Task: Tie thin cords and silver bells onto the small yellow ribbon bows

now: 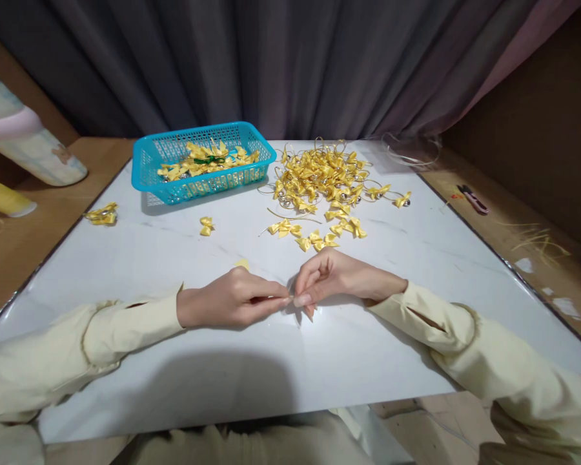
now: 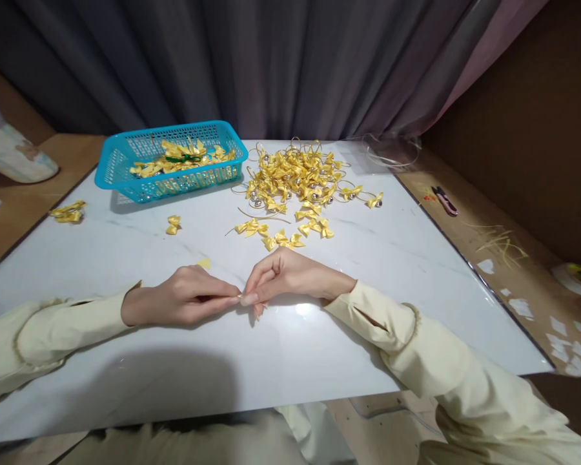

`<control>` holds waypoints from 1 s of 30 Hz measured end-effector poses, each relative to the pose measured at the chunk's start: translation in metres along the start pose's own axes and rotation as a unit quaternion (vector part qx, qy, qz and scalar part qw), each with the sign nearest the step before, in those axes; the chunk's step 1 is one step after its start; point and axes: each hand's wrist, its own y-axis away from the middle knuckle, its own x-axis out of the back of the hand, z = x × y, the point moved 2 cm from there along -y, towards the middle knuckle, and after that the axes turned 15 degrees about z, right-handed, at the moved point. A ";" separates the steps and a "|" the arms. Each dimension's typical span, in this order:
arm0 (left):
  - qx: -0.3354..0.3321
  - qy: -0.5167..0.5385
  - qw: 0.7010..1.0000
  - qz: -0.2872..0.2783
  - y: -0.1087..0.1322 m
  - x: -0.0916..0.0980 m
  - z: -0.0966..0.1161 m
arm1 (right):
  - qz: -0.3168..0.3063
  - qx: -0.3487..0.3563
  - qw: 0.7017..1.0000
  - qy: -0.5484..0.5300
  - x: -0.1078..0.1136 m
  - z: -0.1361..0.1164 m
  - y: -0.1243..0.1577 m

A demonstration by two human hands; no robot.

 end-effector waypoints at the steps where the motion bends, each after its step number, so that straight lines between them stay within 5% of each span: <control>1: 0.000 0.000 1.000 0.000 0.000 0.000 0.000 | 0.000 0.000 1.000 -0.001 0.000 0.000 0.000; 30: -0.004 -0.005 1.000 0.006 0.001 0.000 0.000 | 0.003 0.003 1.000 -0.011 0.000 -0.001 -0.001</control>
